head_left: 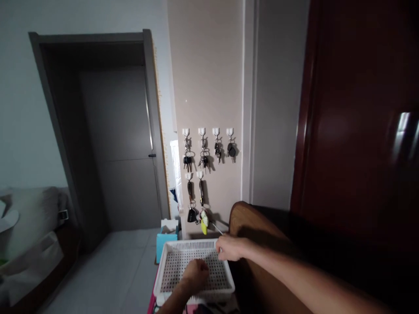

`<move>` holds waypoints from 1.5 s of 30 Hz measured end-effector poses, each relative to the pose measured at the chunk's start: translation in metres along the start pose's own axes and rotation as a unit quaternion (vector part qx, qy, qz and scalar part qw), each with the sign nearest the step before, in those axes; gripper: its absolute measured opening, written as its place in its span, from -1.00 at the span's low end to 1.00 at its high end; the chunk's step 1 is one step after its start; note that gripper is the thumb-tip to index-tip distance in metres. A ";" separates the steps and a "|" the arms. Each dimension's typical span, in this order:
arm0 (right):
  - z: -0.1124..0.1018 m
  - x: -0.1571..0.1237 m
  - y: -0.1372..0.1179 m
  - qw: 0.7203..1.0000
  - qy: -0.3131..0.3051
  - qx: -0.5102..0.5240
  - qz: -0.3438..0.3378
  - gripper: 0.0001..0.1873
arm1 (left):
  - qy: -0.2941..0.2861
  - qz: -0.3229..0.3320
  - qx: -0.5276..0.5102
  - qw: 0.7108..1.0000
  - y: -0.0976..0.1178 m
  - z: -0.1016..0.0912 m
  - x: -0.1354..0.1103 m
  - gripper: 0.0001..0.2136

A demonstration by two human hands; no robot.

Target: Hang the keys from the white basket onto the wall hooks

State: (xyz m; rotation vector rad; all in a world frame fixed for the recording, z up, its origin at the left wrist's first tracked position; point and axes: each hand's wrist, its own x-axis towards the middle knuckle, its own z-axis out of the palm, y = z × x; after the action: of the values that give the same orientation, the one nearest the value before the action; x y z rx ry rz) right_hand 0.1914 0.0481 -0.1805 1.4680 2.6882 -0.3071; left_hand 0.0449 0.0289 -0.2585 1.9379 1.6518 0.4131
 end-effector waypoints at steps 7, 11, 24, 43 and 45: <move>0.004 0.001 -0.003 0.998 -0.009 -0.050 -0.037 -0.76 | -0.004 0.001 0.004 1.000 -0.001 -0.003 0.000 -0.73; 0.004 0.003 -0.004 0.997 -0.030 -0.062 -0.028 -0.77 | -0.011 -0.017 -0.007 1.000 0.000 -0.004 0.000 -0.73; 0.003 0.009 0.004 0.997 -0.018 -0.069 -0.017 -0.78 | -0.003 -0.021 -0.020 1.000 -0.006 0.002 0.004 -0.72; 0.022 0.007 0.001 0.994 -0.030 -0.095 0.055 -0.75 | 0.044 -0.058 -0.155 0.985 0.000 -0.018 0.014 -0.62; 0.024 0.008 0.001 0.995 -0.044 -0.079 0.049 -0.76 | 0.039 -0.063 -0.169 0.983 -0.004 -0.007 0.016 -0.59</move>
State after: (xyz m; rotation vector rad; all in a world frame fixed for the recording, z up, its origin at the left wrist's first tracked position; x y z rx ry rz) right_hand 0.1867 0.0499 -0.2057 1.4968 2.4986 -0.1469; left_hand 0.0408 0.0466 -0.2577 1.5787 1.6217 0.6795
